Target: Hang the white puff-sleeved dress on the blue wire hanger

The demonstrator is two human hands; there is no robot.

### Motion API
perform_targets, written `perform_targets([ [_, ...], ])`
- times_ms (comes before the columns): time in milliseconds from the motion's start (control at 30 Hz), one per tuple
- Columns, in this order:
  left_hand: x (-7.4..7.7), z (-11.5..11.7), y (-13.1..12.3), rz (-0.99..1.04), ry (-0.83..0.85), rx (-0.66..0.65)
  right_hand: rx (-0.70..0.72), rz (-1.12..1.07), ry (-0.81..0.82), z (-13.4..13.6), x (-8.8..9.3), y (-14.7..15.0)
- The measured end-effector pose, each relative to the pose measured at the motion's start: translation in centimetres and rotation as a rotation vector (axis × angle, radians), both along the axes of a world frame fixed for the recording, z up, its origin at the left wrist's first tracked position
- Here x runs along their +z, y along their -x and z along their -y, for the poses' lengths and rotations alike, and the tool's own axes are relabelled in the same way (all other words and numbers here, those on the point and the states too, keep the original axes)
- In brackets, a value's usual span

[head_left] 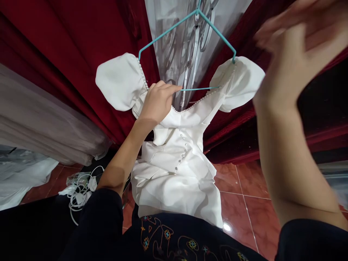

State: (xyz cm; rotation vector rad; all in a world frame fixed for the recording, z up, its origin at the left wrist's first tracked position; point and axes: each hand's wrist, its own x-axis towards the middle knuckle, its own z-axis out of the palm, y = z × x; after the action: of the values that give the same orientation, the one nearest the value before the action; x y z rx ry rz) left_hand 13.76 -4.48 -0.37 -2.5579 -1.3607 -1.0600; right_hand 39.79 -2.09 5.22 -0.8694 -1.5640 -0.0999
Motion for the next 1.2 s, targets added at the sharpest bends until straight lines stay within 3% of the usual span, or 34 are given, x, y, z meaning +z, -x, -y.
perform_targets([
  [33,0.0,0.1,0.0,0.001,-0.002,0.005,0.048,-0.001,-0.008,0.8,-1.3,0.9],
  [100,-0.2,0.3,-0.2,0.003,-0.005,0.011,0.125,0.283,0.157,2.2,-4.3,2.6],
  [167,-0.5,0.6,-0.4,0.010,-0.014,0.019,0.047,0.468,0.258,2.8,-7.2,3.7],
  [267,-1.2,0.8,-0.8,0.008,-0.043,0.029,-0.104,0.452,0.273,2.5,-10.0,4.5],
  [400,-1.5,-0.2,-0.4,-0.020,-0.090,0.039,-0.141,0.327,0.133,2.2,-10.3,5.6],
  [467,-1.2,-1.2,0.5,0.046,-0.254,0.116,-0.154,0.304,0.117,2.3,-10.1,6.5],
  [567,-0.3,-2.7,2.3,0.210,-0.610,0.343,-0.144,0.285,0.141,2.4,-10.1,7.6],
  [600,0.1,-3.0,3.0,0.249,-0.640,0.402,-0.134,0.275,0.135,2.3,-10.3,7.7],
  [667,1.0,-3.3,4.2,0.302,-0.523,0.429,-0.117,0.239,0.073,1.8,-10.6,7.5],
  [767,2.3,-3.5,5.9,0.404,-0.326,0.341,-0.113,0.186,-0.009,1.0,-10.8,6.6],
  [900,3.1,-3.4,8.8,0.551,-0.413,0.364,-0.092,0.155,0.072,0.7,-10.1,5.4],
  [967,2.5,-3.0,10.5,0.561,-0.318,0.415,-0.081,0.147,0.111,0.7,-9.8,5.2],
  [1067,0.7,-1.8,11.7,0.402,0.070,0.394,-0.073,0.141,0.124,0.7,-9.5,5.1],
  [1133,-0.6,-0.6,10.9,0.250,0.267,0.254,-0.068,0.139,0.119,0.6,-9.6,5.2],
  [1200,-1.4,0.8,8.8,0.174,0.296,0.055,-0.068,0.142,0.119,0.5,-9.6,5.3],
])
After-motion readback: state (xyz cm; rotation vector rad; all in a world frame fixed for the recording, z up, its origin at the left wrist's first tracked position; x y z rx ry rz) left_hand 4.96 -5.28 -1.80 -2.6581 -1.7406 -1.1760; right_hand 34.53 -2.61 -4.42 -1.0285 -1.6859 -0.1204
